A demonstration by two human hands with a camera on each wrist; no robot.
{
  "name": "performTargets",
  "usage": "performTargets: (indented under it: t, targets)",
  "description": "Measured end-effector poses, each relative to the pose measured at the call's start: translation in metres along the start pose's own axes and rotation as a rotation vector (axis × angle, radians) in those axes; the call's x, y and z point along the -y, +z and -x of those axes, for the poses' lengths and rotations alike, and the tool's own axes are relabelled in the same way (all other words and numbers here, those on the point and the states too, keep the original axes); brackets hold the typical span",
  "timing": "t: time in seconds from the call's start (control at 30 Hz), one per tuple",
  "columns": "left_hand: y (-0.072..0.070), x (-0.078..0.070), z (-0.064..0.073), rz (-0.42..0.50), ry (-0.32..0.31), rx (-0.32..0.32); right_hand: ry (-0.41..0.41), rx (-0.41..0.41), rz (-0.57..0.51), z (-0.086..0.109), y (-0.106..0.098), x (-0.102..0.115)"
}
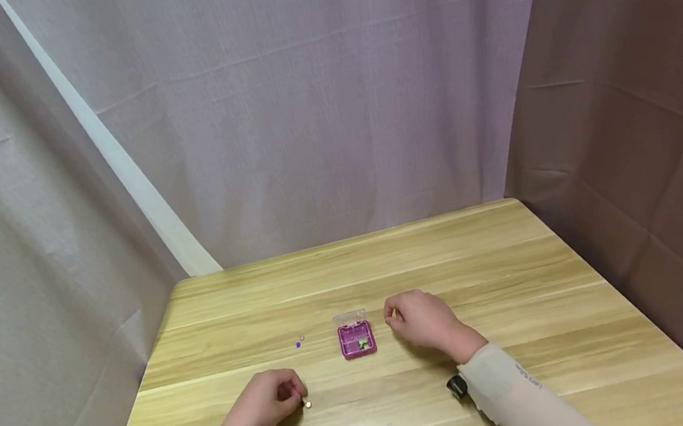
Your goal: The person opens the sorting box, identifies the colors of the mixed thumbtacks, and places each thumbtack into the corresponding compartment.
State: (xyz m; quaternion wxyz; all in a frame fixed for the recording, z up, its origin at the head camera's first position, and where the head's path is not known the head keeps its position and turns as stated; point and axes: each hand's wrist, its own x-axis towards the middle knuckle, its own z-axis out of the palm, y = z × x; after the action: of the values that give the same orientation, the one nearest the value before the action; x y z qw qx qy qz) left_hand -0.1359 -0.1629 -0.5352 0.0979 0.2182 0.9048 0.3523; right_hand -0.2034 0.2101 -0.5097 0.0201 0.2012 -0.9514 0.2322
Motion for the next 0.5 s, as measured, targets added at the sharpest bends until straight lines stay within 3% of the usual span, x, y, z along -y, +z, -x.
performTargets:
  t: [0.3, 0.5]
  targets:
    - [-0.0019, -0.004, -0.0021, -0.011, 0.014, -0.026, -0.003, 0.007, -0.009, 0.0022, 0.0006, -0.0001]
    - [-0.0014, -0.0084, -0.0067, 0.035, 0.017, -0.034, 0.004, 0.011, -0.012, 0.0028, 0.0007, -0.001]
